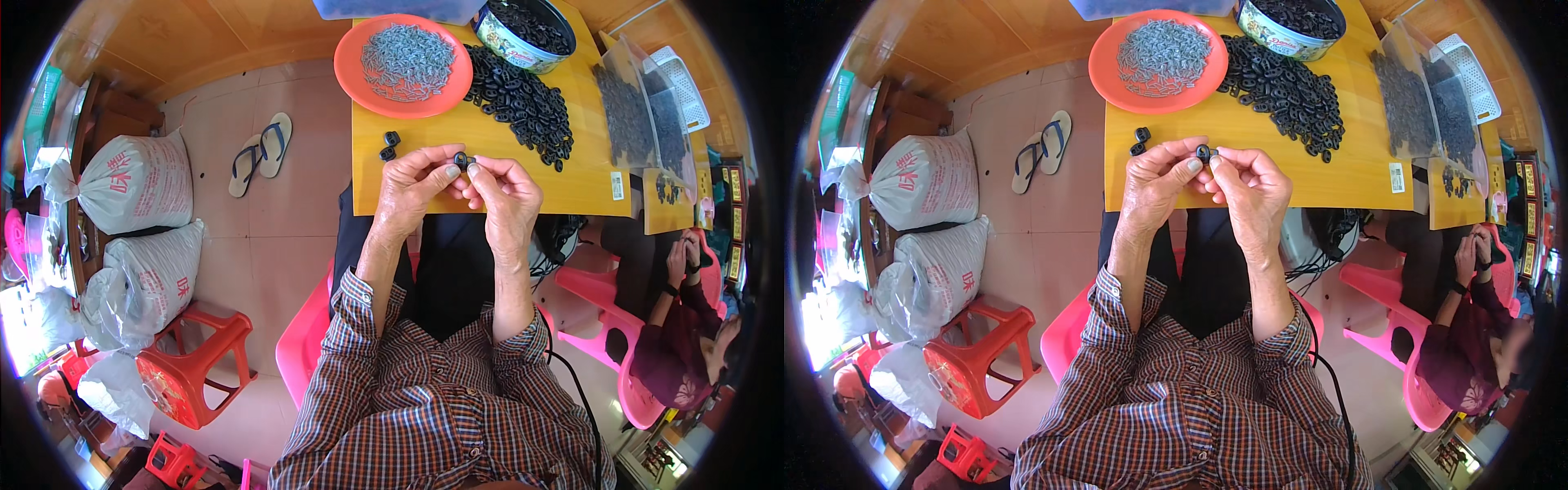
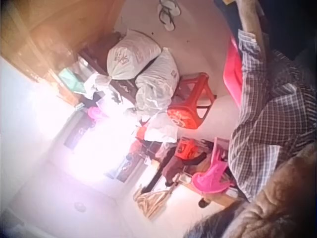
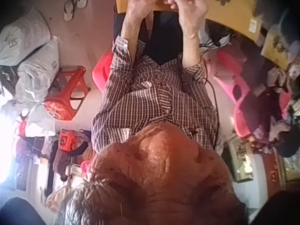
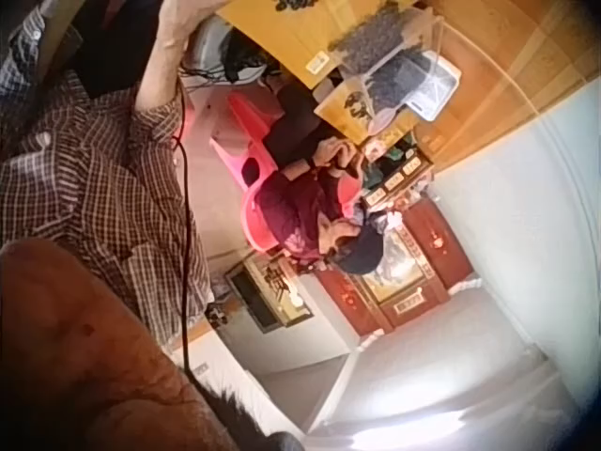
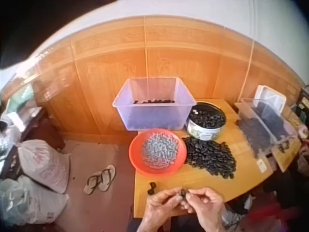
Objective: Manually assembling small hardware components by inserting metal pins into black plastic housings.
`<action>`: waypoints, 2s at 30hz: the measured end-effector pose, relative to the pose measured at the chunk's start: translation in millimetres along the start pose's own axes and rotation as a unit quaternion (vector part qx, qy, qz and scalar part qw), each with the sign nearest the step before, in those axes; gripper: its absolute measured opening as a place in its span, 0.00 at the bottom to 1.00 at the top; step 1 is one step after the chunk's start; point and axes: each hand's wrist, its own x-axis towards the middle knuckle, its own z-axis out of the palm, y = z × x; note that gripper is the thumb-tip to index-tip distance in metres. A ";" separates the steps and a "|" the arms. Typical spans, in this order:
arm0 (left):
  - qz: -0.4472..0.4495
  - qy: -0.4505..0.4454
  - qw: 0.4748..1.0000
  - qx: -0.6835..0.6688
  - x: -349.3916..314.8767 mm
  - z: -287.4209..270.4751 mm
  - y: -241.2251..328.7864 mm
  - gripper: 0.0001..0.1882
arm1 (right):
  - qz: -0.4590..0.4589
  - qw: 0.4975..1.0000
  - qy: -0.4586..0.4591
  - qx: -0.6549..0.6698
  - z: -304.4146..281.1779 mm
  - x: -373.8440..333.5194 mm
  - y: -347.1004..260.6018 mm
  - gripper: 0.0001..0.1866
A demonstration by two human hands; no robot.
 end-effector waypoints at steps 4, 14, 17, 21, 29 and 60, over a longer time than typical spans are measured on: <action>-0.002 0.006 1.000 -0.009 -0.3 2.3 1.5 0.13 | 0.006 1.000 -0.004 -0.004 -1.5 1.0 -1.1 0.06; -0.005 -0.008 1.000 -0.007 -0.1 -0.3 0.0 0.13 | 0.061 0.996 -0.062 0.022 -16.4 10.9 1.5 0.06; -0.006 -0.009 1.000 -0.010 -0.3 -0.7 0.0 0.13 | 0.068 0.995 -0.065 0.029 -15.4 11.3 0.5 0.07; -0.008 0.003 1.000 0.001 -0.4 -0.6 -0.8 0.13 | 0.085 0.994 -0.070 0.020 -16.3 11.6 1.1 0.08; 0.004 0.024 0.999 0.033 -1.2 4.0 -0.6 0.13 | 0.034 0.992 -0.051 -0.108 -7.8 5.5 -3.6 0.08; -0.026 0.025 0.998 -0.051 -1.2 1.1 5.0 0.14 | 0.044 0.992 -0.028 0.115 -8.0 3.3 -1.3 0.09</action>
